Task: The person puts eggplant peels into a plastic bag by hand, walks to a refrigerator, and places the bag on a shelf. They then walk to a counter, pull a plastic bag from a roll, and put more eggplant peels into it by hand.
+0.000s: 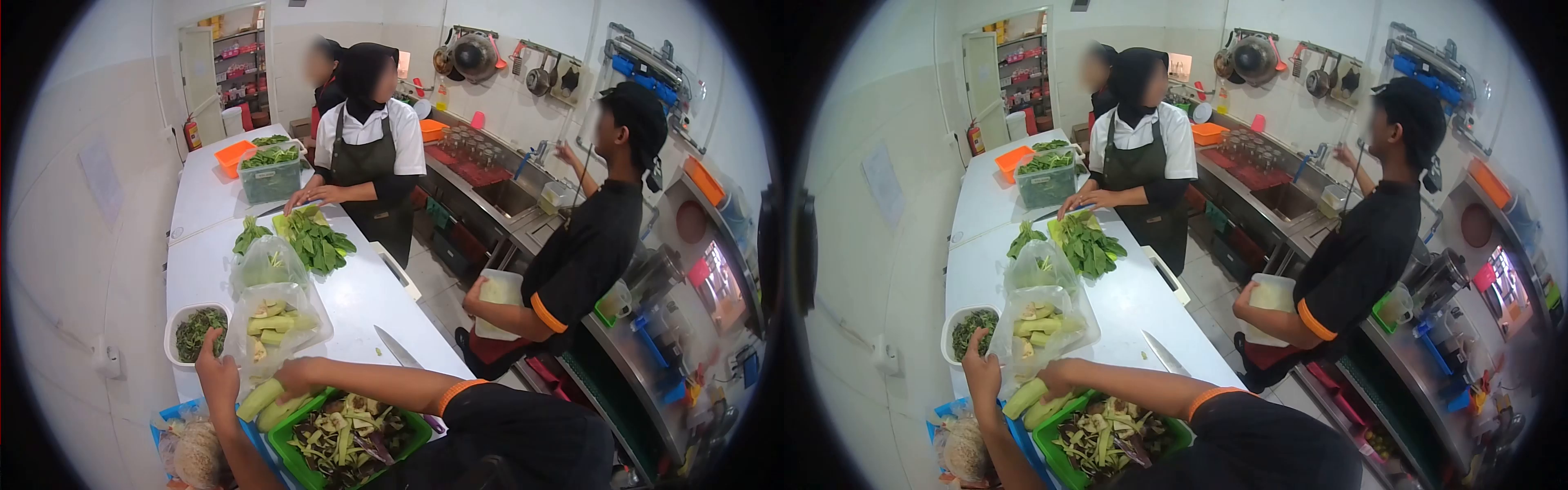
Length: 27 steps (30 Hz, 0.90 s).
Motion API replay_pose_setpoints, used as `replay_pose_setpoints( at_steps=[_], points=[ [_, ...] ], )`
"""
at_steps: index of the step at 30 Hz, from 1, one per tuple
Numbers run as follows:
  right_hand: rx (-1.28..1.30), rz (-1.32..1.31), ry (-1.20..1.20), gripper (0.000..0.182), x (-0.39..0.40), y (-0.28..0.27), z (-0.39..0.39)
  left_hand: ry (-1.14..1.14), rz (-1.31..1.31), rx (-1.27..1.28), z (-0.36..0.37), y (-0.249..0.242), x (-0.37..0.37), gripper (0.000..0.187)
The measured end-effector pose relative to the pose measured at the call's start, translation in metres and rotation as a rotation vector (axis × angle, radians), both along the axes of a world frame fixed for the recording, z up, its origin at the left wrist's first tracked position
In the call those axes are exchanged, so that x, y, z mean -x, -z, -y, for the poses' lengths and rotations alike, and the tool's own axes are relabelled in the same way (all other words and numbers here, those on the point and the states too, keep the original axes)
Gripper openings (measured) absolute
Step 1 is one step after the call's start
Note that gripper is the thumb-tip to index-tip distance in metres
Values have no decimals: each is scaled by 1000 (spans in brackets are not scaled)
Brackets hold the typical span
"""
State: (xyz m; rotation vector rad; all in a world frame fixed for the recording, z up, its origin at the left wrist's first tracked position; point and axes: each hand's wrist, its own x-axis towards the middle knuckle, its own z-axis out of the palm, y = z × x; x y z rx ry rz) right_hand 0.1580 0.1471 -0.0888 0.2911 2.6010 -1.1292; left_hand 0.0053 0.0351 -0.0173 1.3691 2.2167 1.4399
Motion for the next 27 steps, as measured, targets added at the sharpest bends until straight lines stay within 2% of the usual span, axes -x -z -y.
replay_pose_setpoints(
  at_steps=[1, 2, 5, 8, 11, 14, 17, 18, 20, 21, 24, 27],
  points=[
    [-45, 15, -18, 91, -8, -16, 9, -1, 2, 4, 2, -2, 1, 53],
    [-122, 26, 113, 103, -10, -3, 16, -1, 7, 9, 3, -3, 1, 53],
    [-73, -47, 3, 105, -7, 28, -2, -5, 188, -17, 3, 1, 3, 53],
    [54, -84, -5, 99, -11, 28, -7, -8, 197, -5, 6, -8, -4, 53],
    [70, -205, -48, 94, -14, 19, -7, -3, 199, 15, 6, 0, 2, 53],
    [-115, -241, -7, 95, -13, 8, 0, 6, 179, 38, 8, -2, 4, 52],
    [-141, -236, -6, 99, -12, -2, 8, -7, 129, 24, 7, 4, 10, 50],
    [-55, -252, -15, 96, -9, -5, 7, -22, 29, -14, 6, 7, 12, 47],
    [114, -274, -20, 92, -7, -6, 5, -38, 141, 35, 9, -4, 6, 47],
    [149, -255, 13, 87, -2, 5, 1, -41, 199, 58, 9, -11, 0, 47],
    [246, -214, 89, 75, 9, 23, -5, -45, 119, 140, 8, 3, 12, 48],
    [293, -212, 137, 69, 4, 29, -10, -18, 27, 89, 7, 13, 17, 43]
  ],
)
